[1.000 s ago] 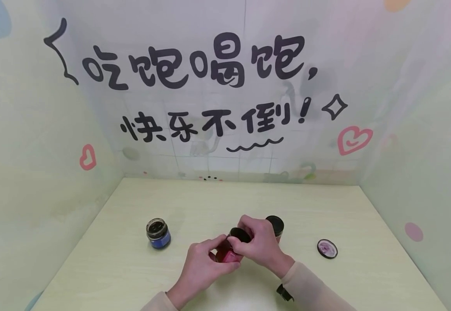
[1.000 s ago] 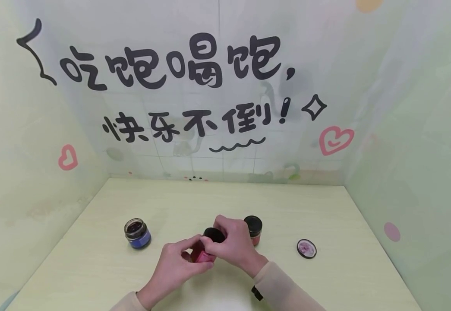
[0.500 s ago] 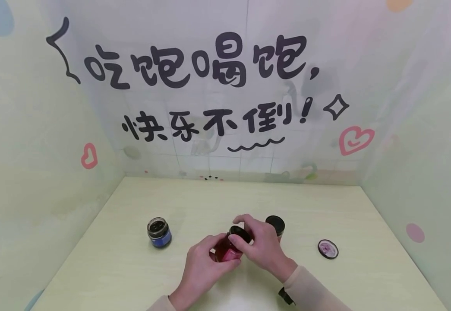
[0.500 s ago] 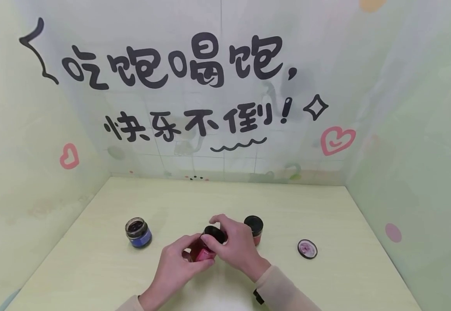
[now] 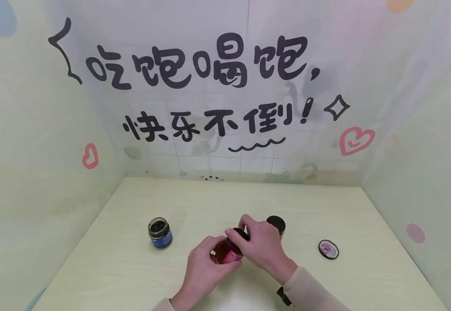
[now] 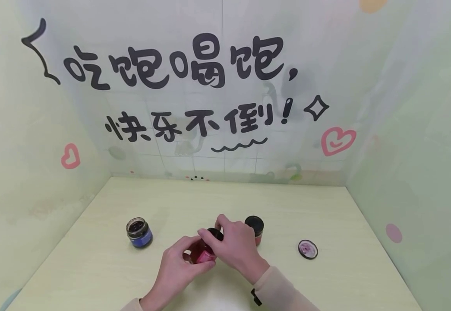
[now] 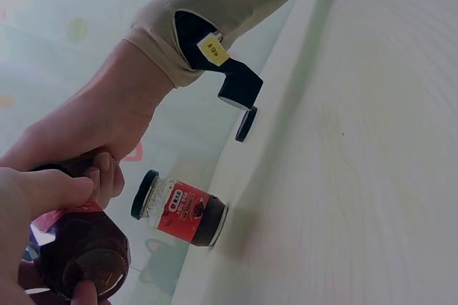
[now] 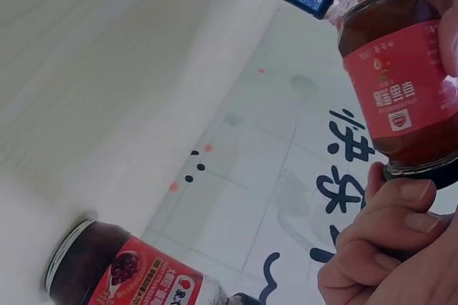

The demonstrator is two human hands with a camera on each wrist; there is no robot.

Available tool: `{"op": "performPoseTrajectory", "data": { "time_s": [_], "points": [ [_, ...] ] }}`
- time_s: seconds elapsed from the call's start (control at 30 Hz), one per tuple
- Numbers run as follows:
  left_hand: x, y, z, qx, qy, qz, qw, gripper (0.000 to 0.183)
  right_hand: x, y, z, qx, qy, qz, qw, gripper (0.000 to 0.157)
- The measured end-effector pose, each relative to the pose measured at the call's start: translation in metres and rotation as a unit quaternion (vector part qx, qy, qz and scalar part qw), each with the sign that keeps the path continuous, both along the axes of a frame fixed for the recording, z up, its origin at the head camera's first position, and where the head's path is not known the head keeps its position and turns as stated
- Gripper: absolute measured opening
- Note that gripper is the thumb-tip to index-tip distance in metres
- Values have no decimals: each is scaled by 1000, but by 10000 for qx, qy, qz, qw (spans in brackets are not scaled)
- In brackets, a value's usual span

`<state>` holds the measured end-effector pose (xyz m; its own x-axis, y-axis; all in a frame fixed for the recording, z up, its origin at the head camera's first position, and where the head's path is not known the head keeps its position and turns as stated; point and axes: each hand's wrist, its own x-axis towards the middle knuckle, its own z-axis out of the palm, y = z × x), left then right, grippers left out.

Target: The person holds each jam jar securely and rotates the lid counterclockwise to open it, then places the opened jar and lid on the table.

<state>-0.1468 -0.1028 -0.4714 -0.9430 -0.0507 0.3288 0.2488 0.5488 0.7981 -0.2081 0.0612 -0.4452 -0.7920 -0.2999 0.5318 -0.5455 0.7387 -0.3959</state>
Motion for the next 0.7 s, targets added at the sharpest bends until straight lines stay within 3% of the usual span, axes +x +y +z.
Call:
{"op": "performPoseTrajectory", "data": {
  "time_s": [0.17, 0.47, 0.7],
  "points": [
    [0, -1, 0, -30, 137, -160, 9998, 48, 3, -2, 3, -132, -182, -52, 9997, 39],
    [2, -6, 1, -164, 427, -455, 9979, 52, 1, 1, 1, -304, 19, 539, 9981, 28],
    [2, -7, 1, -203, 517, -500, 9972, 46, 0, 3, 0, -402, 157, 804, 9958, 26]
  ]
}}
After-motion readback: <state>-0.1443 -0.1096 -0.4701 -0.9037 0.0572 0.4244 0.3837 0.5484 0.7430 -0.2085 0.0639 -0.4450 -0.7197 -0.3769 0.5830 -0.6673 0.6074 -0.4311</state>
